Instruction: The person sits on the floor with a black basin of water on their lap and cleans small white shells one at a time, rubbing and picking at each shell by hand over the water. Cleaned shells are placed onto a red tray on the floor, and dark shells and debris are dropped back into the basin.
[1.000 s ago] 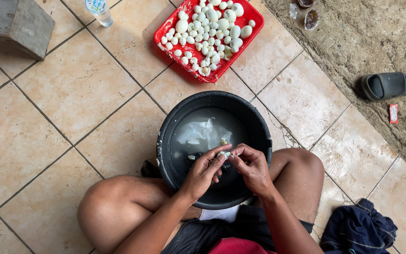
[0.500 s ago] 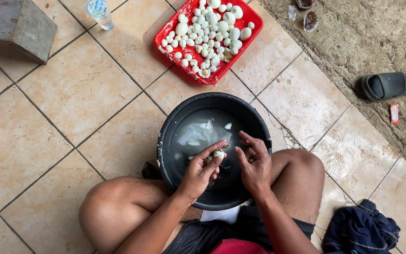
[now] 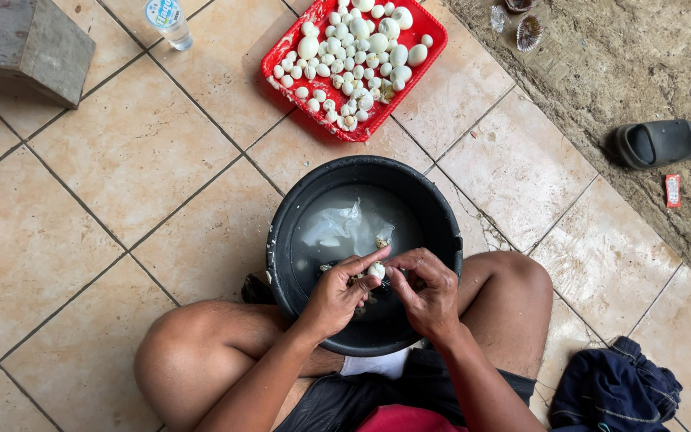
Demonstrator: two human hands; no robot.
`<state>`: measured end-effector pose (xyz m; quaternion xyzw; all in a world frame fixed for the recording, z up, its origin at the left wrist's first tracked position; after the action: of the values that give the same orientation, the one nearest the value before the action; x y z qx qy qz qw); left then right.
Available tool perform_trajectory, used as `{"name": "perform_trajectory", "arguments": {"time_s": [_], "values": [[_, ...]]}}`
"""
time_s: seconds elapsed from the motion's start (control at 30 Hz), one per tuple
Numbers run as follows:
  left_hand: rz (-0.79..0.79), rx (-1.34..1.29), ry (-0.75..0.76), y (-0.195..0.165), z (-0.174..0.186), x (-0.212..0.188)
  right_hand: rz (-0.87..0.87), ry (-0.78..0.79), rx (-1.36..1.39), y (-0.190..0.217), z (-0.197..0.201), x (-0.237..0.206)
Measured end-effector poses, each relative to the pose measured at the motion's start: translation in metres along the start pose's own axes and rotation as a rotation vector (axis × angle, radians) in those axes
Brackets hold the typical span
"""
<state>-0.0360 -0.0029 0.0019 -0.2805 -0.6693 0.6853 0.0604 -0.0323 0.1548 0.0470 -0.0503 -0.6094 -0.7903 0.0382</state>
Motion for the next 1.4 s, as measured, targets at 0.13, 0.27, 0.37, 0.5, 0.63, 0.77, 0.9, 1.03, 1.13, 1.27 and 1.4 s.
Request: {"name": "perform_trajectory", "arguments": {"time_s": [0.13,0.27,0.37,0.5,0.63,0.77,0.9,1.03,1.13,1.27,1.4], "values": [[0.003,-0.067,0.030,-0.004,-0.010,0.001,-0.067,-0.010,0.067,-0.010,0.003,-0.002],[0.063,-0.111,-0.046,-0.006,-0.006,0.002,-0.236,0.005,0.303,-0.033,0.003,-0.002],[0.092,-0.153,-0.062,-0.009,-0.003,0.003,-0.338,-0.018,0.381,-0.047,0.003,-0.003],[0.103,-0.159,-0.041,-0.011,-0.003,0.002,-0.380,-0.054,0.419,-0.053,0.002,-0.005],[0.107,-0.134,-0.002,-0.012,-0.006,0.002,-0.336,0.027,0.436,-0.047,-0.001,-0.005],[0.149,-0.126,-0.005,-0.006,-0.006,0.002,-0.302,0.089,0.474,-0.042,-0.005,-0.005],[0.110,-0.180,-0.020,-0.001,-0.005,0.002,-0.314,0.067,0.490,-0.045,-0.004,-0.007],[0.173,-0.317,-0.006,0.005,-0.007,0.003,-0.336,-0.112,0.491,-0.056,0.005,-0.007],[0.166,-0.474,-0.003,0.002,-0.005,0.002,-0.326,-0.240,0.471,-0.060,0.010,-0.005],[0.288,-0.655,0.030,0.001,-0.006,-0.005,-0.192,-0.305,0.340,-0.045,0.012,-0.005],[0.288,-0.706,-0.002,-0.004,-0.009,-0.005,-0.023,-0.271,0.161,-0.017,0.007,-0.005]]}}
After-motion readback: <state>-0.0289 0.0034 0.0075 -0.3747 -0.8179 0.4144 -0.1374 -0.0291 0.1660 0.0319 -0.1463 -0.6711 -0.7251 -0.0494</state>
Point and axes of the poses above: each hand's wrist, its own x-axis towards the middle knuckle, its own z-axis out of the back of the hand, y = z × x, the point moved 6 cm from there along x, towards the middle knuckle, and after that the axes turned 12 degrees about x, right-handed, at the moved point
